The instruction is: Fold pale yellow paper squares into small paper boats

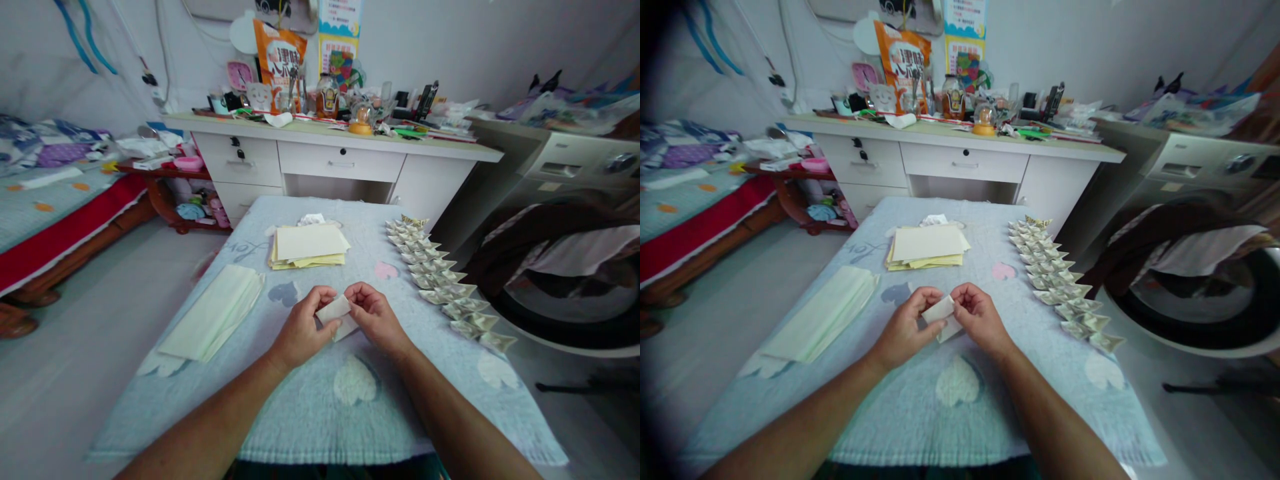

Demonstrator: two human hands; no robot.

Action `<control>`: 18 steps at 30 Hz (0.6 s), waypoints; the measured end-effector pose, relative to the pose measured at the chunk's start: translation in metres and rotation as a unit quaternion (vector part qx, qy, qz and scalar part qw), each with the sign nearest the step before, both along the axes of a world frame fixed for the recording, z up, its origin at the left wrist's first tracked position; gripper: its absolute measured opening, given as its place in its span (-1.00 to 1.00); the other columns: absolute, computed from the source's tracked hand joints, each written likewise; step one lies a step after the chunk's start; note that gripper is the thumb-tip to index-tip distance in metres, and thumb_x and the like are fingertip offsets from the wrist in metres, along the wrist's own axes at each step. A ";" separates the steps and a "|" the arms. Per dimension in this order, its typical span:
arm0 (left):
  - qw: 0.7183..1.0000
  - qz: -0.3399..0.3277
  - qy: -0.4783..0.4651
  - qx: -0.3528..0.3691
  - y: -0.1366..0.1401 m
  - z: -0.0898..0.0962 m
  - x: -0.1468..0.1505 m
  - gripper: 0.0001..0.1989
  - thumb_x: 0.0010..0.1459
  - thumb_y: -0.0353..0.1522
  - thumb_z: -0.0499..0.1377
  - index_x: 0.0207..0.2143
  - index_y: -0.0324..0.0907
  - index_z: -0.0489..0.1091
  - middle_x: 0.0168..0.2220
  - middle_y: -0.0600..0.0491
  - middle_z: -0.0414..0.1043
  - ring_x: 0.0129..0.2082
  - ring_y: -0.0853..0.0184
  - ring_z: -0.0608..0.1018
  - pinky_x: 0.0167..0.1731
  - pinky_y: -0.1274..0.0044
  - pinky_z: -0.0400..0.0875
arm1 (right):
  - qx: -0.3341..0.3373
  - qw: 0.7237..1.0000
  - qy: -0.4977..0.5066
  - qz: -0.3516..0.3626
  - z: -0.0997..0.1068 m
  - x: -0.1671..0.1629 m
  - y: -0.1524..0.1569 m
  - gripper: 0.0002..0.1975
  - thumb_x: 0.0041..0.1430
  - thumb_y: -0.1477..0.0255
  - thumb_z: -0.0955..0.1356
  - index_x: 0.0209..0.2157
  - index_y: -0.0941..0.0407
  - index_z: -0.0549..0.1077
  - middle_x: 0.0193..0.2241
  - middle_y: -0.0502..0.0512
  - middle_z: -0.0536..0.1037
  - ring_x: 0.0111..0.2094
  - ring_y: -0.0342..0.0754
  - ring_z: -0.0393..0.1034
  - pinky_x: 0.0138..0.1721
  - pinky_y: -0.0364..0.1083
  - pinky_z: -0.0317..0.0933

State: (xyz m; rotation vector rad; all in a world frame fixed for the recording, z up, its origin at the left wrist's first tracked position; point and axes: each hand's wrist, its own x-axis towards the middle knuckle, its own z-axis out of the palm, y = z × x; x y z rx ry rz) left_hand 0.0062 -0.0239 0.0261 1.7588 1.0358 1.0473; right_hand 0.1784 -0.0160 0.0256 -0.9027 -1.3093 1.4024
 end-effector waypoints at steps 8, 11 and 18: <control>0.998 0.003 0.045 0.050 -0.004 0.009 0.000 -0.76 0.11 -0.44 0.13 -0.12 -0.14 0.31 -0.28 0.08 0.45 -0.32 0.36 0.49 -0.30 0.57 0.34 | -0.024 0.999 -0.011 0.028 0.004 -0.001 -0.001 -0.69 0.03 0.18 0.44 -0.38 0.14 0.39 -0.50 -0.02 0.42 -0.49 -0.17 0.26 -0.42 -0.18 0.14; 0.999 -0.005 0.026 0.041 -0.005 0.010 -0.001 -0.79 0.17 -0.39 0.09 -0.11 -0.15 0.26 -0.27 0.07 0.46 -0.32 0.36 0.50 -0.31 0.57 0.33 | -0.025 0.999 -0.018 0.027 0.004 -0.001 -0.002 -0.70 0.04 0.19 0.43 -0.40 0.14 0.40 -0.53 -0.04 0.40 -0.53 -0.19 0.23 -0.46 -0.19 0.11; 0.990 0.030 0.109 0.084 -0.005 0.004 -0.001 -0.92 0.15 -0.35 0.09 -0.28 -0.13 0.25 -0.45 0.15 0.34 -0.48 0.41 0.41 -0.42 0.57 0.28 | -0.025 0.999 -0.023 0.025 0.003 -0.003 -0.001 -0.69 0.02 0.18 0.44 -0.43 0.13 0.38 -0.57 -0.07 0.37 -0.56 -0.20 0.19 -0.50 -0.20 0.09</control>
